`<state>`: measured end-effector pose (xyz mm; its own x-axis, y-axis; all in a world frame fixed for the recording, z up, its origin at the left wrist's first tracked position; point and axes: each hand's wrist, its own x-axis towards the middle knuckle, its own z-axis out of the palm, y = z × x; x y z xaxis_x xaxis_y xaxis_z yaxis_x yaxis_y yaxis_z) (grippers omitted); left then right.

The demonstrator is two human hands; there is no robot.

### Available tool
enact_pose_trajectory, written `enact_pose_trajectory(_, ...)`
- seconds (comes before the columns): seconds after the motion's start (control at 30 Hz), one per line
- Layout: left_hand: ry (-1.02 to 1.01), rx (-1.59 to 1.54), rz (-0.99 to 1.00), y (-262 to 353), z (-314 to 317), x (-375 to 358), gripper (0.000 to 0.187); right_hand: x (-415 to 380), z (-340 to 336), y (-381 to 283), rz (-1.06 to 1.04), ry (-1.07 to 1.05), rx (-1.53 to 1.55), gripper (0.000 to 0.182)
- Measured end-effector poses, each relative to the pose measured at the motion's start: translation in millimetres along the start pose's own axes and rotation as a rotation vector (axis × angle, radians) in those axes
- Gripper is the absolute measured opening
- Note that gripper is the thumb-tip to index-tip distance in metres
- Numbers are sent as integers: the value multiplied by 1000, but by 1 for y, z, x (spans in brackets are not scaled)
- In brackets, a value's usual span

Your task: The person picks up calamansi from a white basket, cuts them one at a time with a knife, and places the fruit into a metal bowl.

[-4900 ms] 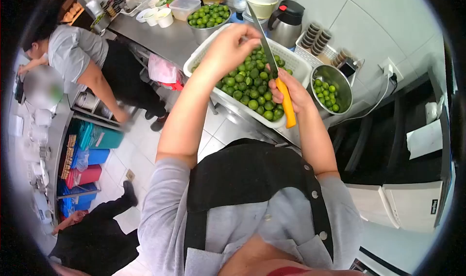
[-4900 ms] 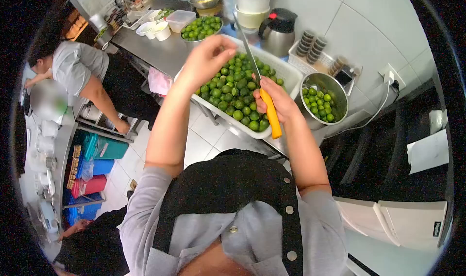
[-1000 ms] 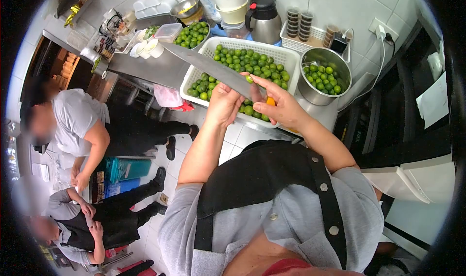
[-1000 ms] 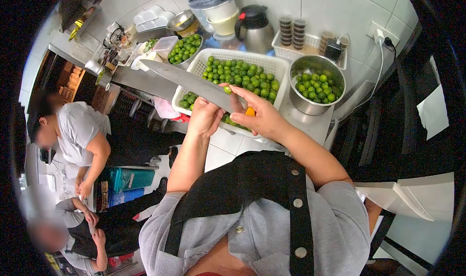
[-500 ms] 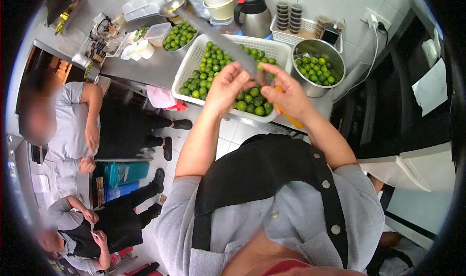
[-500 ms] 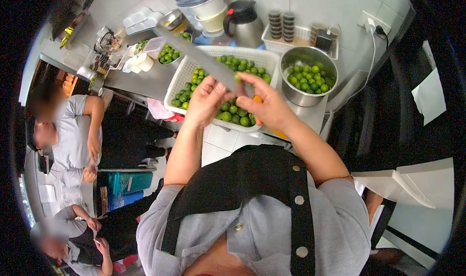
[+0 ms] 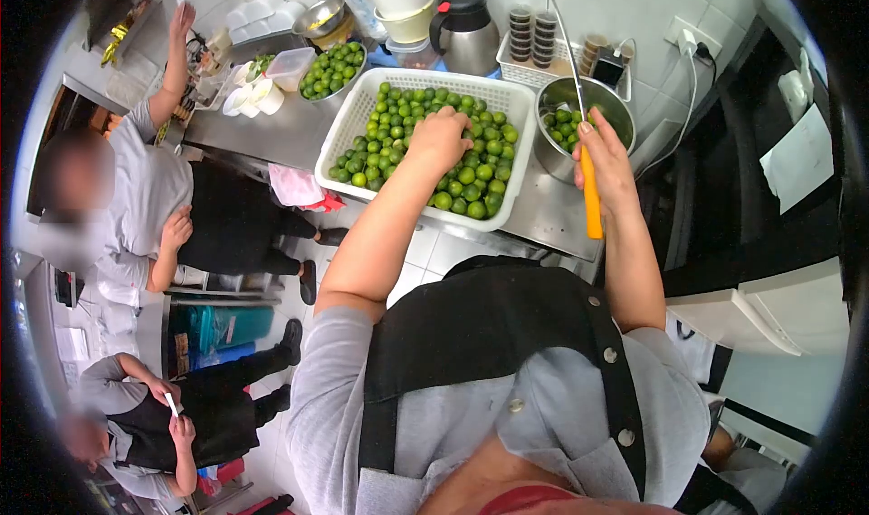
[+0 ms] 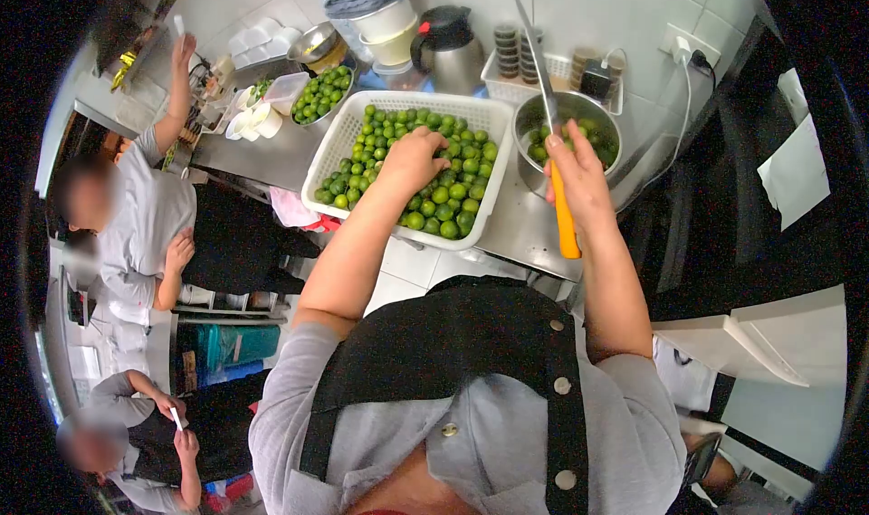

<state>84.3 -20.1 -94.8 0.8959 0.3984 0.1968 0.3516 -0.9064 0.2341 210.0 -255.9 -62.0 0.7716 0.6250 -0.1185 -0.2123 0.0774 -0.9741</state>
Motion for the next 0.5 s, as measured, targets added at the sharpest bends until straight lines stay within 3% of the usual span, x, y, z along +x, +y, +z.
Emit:
enact_pose_trajectory(0.13, -85, -93, -8, 1, -8, 3, 28, -7, 6, -1, -48, -111, 1, 64)
enact_pose_trajectory(0.33, -183, -1733, -232, 20, -45, -43, 30, -30, 28, -6, -30, -451, 152, 58)
enact_pose_trajectory(0.5, -202, -2049, -166, 26, -48, -59, 33, -37, 57, -7, 7, -625, 126, 59)
